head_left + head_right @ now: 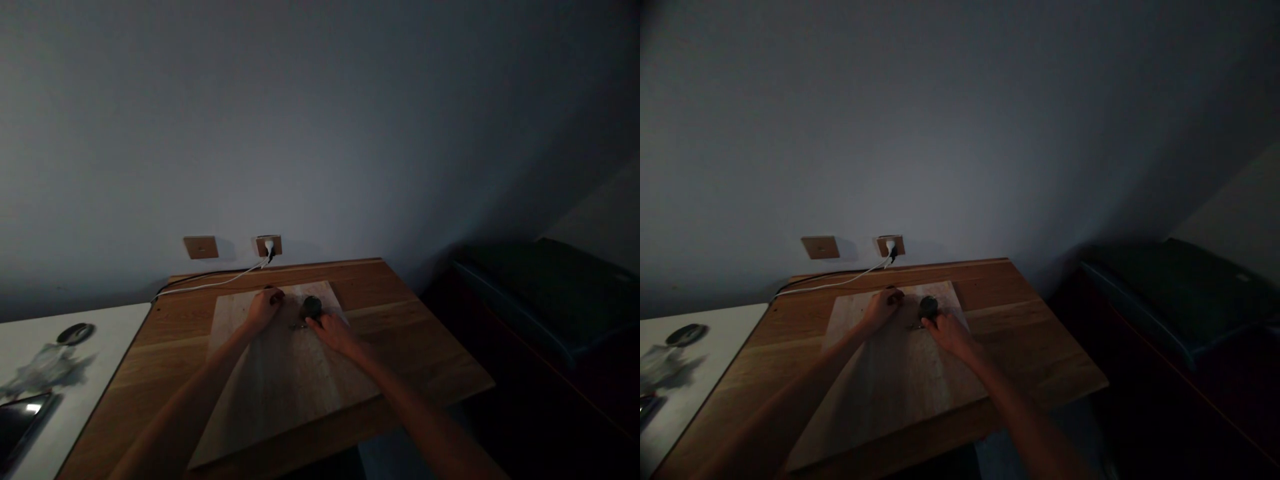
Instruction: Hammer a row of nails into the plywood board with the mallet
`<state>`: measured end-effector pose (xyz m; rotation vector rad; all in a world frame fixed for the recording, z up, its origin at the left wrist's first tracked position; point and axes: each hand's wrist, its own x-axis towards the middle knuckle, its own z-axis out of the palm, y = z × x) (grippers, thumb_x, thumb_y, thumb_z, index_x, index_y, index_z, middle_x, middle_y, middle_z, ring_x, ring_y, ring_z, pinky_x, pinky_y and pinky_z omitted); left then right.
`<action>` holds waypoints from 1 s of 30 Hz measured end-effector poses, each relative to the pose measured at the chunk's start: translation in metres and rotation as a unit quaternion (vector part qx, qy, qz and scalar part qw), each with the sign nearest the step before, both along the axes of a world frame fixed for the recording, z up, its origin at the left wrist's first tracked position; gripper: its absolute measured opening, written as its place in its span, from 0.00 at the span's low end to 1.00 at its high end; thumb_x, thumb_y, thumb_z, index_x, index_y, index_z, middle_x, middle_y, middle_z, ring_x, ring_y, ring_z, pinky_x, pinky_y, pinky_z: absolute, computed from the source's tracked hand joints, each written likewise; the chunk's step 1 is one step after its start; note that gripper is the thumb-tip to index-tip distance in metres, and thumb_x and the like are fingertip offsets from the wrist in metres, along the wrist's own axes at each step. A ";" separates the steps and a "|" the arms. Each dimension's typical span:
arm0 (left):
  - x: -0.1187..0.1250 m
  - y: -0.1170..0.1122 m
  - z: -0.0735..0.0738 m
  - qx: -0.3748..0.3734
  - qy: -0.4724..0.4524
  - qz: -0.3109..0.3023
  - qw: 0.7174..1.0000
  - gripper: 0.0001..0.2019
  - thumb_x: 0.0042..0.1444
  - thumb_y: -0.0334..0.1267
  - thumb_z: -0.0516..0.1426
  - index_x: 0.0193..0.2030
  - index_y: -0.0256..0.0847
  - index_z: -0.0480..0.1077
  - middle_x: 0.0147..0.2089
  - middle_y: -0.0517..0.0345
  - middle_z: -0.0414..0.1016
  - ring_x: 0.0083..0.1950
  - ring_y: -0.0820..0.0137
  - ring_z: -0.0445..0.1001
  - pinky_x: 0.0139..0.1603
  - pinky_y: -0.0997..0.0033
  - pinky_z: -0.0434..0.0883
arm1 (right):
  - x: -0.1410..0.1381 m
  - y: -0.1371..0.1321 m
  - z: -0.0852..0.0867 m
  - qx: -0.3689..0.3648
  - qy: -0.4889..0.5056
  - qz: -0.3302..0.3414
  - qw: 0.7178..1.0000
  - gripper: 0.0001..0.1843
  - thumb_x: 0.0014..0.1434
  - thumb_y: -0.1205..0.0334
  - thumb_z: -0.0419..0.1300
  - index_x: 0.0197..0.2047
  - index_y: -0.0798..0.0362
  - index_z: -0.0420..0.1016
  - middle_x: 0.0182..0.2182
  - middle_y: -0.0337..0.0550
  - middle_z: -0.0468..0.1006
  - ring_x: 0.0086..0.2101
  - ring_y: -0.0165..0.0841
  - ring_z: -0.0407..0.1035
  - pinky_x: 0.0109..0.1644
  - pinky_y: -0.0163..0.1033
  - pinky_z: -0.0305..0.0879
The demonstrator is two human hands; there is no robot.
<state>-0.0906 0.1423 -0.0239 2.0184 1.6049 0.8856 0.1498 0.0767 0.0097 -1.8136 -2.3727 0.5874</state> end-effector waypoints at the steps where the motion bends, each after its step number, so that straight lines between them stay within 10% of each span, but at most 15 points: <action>1: 0.000 0.000 -0.001 0.004 0.002 0.003 1.000 0.16 0.51 0.24 0.57 0.45 0.38 0.80 0.45 0.50 0.83 0.44 0.63 0.81 0.49 0.67 0.74 | 0.000 0.000 0.001 0.000 0.002 0.001 1.000 0.32 0.76 0.43 0.46 0.50 0.60 0.82 0.46 0.59 0.84 0.49 0.43 0.79 0.49 0.37 0.66; 22: -0.005 0.004 -0.019 0.073 0.008 0.006 0.997 0.08 0.52 0.31 0.61 0.38 0.39 0.81 0.47 0.47 0.76 0.54 0.56 0.73 0.59 0.58 0.71 | 0.000 0.008 0.003 -0.015 0.004 -0.014 1.000 0.31 0.75 0.42 0.49 0.49 0.59 0.83 0.46 0.60 0.84 0.50 0.43 0.79 0.46 0.36 0.66; 30: -0.006 0.003 -0.022 0.068 0.001 0.026 0.997 0.07 0.53 0.34 0.63 0.38 0.39 0.81 0.50 0.47 0.75 0.55 0.56 0.73 0.58 0.57 0.72 | -0.024 0.031 0.031 -0.010 0.009 -0.004 1.000 0.30 0.75 0.43 0.48 0.52 0.59 0.80 0.49 0.59 0.83 0.53 0.44 0.77 0.48 0.36 0.64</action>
